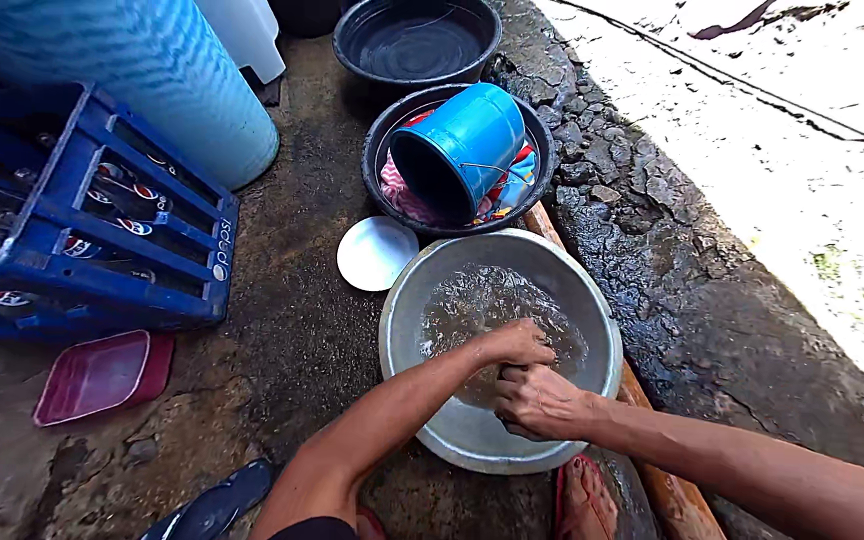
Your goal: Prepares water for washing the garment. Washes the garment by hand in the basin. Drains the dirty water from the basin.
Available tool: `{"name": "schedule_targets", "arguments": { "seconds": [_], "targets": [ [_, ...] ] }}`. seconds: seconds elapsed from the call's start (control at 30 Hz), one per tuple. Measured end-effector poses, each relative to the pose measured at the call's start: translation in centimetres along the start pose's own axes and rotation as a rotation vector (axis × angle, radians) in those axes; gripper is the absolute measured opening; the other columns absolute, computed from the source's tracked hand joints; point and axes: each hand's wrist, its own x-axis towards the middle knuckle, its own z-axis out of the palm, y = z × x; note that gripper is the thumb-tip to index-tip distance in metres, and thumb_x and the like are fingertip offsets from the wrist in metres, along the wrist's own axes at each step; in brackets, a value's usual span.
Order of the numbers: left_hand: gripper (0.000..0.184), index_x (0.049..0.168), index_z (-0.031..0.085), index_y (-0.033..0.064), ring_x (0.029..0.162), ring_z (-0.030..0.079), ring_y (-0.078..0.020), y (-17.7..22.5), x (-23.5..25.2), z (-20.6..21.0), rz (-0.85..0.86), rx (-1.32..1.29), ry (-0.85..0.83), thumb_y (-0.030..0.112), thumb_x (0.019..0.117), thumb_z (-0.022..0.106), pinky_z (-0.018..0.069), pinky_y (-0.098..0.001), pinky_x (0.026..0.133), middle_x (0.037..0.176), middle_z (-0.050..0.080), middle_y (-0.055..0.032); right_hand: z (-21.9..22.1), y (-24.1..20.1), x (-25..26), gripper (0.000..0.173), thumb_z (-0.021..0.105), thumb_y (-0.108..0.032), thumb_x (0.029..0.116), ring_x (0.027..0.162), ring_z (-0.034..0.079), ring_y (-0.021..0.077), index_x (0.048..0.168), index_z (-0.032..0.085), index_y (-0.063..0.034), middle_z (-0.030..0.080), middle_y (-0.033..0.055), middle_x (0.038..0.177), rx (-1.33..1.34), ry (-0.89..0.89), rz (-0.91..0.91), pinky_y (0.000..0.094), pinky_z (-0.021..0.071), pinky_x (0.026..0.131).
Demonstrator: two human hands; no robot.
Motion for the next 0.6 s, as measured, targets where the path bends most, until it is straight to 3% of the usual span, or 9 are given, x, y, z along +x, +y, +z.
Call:
{"name": "schedule_targets", "arguments": {
  "seconds": [0.07,0.1,0.13,0.23,0.33,0.4,0.43,0.5,0.6],
  "targets": [
    [0.033,0.099,0.069,-0.0038,0.084,0.063,-0.0255,-1.5,-1.9,-1.5,-0.084,-0.187,0.199,0.027,0.0996,0.058,0.0503,-0.0474,0.078,0.09,0.065,-0.0166,-0.8,1.9,-2.6,0.036,0.062,-0.04,0.0991,0.099,0.067,0.029,0.09,0.069,-0.006,0.069,0.0128,0.099,0.285,0.142,0.105,0.0418,0.0565,0.083],
    [0.029,0.094,0.068,-0.0008,0.076,0.061,-0.0179,-2.5,-3.1,-2.5,-0.11,-0.337,0.314,0.026,0.0997,0.058,0.051,-0.0399,0.073,0.083,0.064,-0.0099,-1.5,2.9,-4.2,0.042,0.063,-0.041,0.0999,0.122,0.063,0.0311,0.107,0.073,-0.0011,0.068,0.0197,0.124,0.462,0.212,0.207,0.0434,0.0515,0.104],
    [0.024,0.089,0.066,0.0025,0.071,0.06,-0.0126,-3.5,-4.5,-3.6,-0.13,-0.521,0.419,0.023,0.0995,0.059,0.0524,-0.0345,0.069,0.078,0.063,-0.0044,-1.9,4.0,-5.9,0.047,0.065,-0.042,0.0994,0.136,0.054,0.0283,0.123,0.07,-0.0011,0.059,0.0205,0.142,0.59,0.288,0.337,0.0422,0.0451,0.114],
    [0.019,0.096,0.06,0.0106,0.067,0.062,-0.0071,-6.0,-10.1,-6.5,-0.208,-0.899,0.529,0.02,0.1061,0.048,0.0544,-0.0257,0.064,0.075,0.062,0.0021,-1.5,9.3,-11.2,0.056,0.065,-0.041,0.0965,0.133,0.056,0.0299,0.135,0.062,-0.001,0.055,0.0212,0.146,0.453,0.465,0.822,0.0448,0.0498,0.107],
    [0.023,0.121,0.058,0.0109,0.075,0.064,-0.007,-11.2,-14.6,-6.9,-0.356,-0.947,0.564,0.023,0.1079,0.044,0.0556,-0.0245,0.068,0.087,0.064,0.0005,0.1,15.6,-14.6,0.08,0.071,-0.043,0.0932,0.13,0.053,0.0465,0.152,0.041,0.003,0.046,0.0319,0.149,0.378,0.222,1.193,0.0604,0.0431,0.108],
    [0.03,0.132,0.053,0.0086,0.08,0.063,-0.01,-14.1,-16.4,-6.0,-0.524,-0.888,0.602,0.024,0.1069,0.046,0.0548,-0.0288,0.072,0.096,0.063,-0.004,1.5,18.0,-14.3,0.088,0.07,-0.045,0.0952,0.133,0.051,0.0473,0.16,0.028,-0.0011,0.046,0.0318,0.149,0.476,0.106,1.335,0.0623,0.039,0.111],
    [0.035,0.136,0.051,0.006,0.082,0.061,-0.0125,-15.3,-16.7,-5.2,-0.603,-0.862,0.611,0.024,0.1063,0.048,0.0534,-0.0321,0.074,0.099,0.062,-0.0071,2.2,18.4,-13.6,0.083,0.066,-0.045,0.098,0.131,0.054,0.0463,0.16,0.029,-0.0035,0.052,0.0305,0.145,0.51,0.102,1.361,0.0623,0.0397,0.11],
    [0.036,0.132,0.054,0.0035,0.082,0.061,-0.0143,-17.7,-16.5,-3.4,-0.678,-0.801,0.571,0.027,0.1057,0.051,0.0529,-0.0344,0.075,0.099,0.062,-0.0091,3.6,18.2,-12.0,0.063,0.059,-0.039,0.1032,0.124,0.06,0.047,0.152,0.044,-0.0021,0.061,0.0304,0.133,0.447,0.163,1.33,0.064,0.043,0.106],
    [0.039,0.136,0.052,0.0029,0.089,0.062,-0.0175,-20.2,-15.0,-0.6,-0.654,-0.771,0.443,0.025,0.1037,0.056,0.0534,-0.0373,0.08,0.106,0.064,-0.0125,2.9,17.3,-10.4,0.052,0.057,-0.032,0.1048,0.123,0.061,0.0458,0.145,0.053,-0.0004,0.064,0.0296,0.13,0.417,0.221,1.289,0.0636,0.0427,0.106]
  ]
}}
